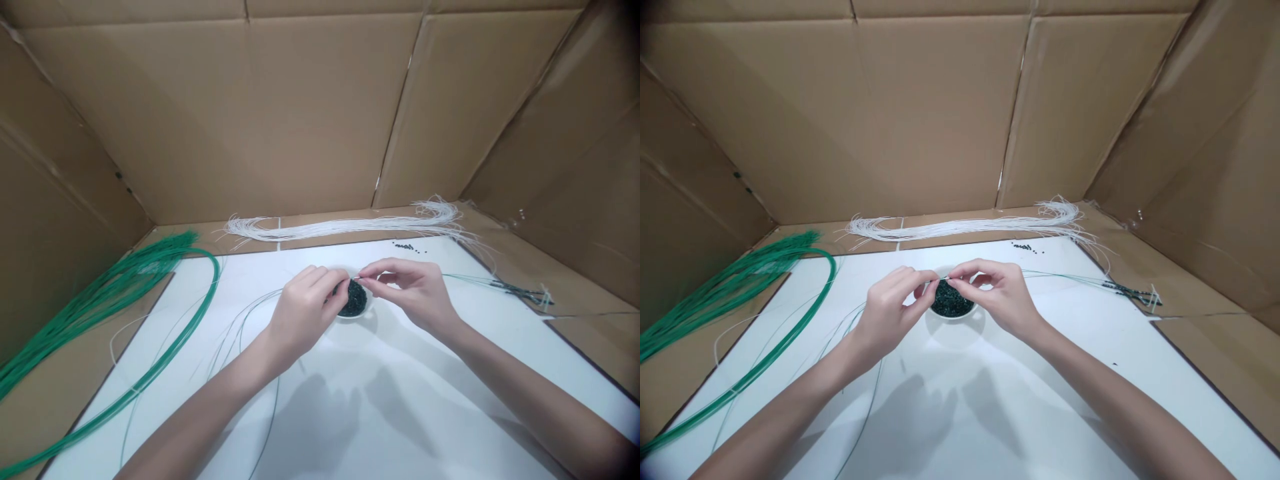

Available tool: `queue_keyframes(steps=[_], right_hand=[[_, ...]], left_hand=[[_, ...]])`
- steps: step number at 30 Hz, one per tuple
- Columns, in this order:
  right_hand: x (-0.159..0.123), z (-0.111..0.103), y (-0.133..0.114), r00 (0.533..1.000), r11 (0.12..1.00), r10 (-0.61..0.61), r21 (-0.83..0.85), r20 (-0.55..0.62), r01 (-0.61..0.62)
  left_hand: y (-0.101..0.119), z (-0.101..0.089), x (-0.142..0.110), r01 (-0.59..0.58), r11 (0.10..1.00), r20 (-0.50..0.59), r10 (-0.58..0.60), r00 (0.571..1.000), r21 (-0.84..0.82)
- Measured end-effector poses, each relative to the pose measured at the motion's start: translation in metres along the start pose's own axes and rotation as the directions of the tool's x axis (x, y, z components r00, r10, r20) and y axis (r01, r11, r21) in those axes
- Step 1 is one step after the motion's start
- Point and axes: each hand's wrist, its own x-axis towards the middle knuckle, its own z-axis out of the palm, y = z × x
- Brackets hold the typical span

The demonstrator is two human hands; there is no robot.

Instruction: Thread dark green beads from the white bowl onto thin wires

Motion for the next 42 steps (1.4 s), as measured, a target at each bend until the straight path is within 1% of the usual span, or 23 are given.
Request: queue_keyframes(steps=[4, 13, 20, 27, 34, 42], right_hand=[[0.0002, -0.0005, 0.0001, 1.0, 1.0, -0.011, 0.011, 0.016, 0.011], [0.0002, -0.0012, -0.0007, 0.999, 0.998, -0.044, 0.034, 0.024, 0.043], [0.0002, -0.0006, 0.0012, 0.999, 0.999, -0.013, 0.045, 0.048, 0.011], [0.0017, 0.0016, 0.0013, 0.997, 0.99, 0.052, 0.128, 0.061, -0.059], [0.0015, 0.0032, 0.0028, 0.997, 0.983, 0.061, 0.17, 0.049, -0.068], [0.002, 0.0036, 0.0029, 0.998, 0.986, 0.05, 0.159, 0.047, -0.057]], left_hand=[[-0.0007, -0.0002, -0.0005, -0.018, 1.0, -0.005, 0.018, 1.0, 0.009], [0.0011, -0.0016, 0.0006, -0.007, 1.0, -0.008, 0.007, 1.0, 0.001], [0.0009, -0.0018, 0.0002, -0.002, 1.0, 0.005, 0.002, 1.0, -0.014], [0.001, -0.0017, -0.0009, 0.016, 0.999, 0.03, -0.014, 0.999, -0.044], [0.0005, -0.0001, -0.0014, -0.001, 0.999, 0.034, 0.003, 0.999, -0.053], [-0.0002, -0.0006, -0.0018, 0.015, 0.998, 0.055, -0.012, 0.998, -0.058]])
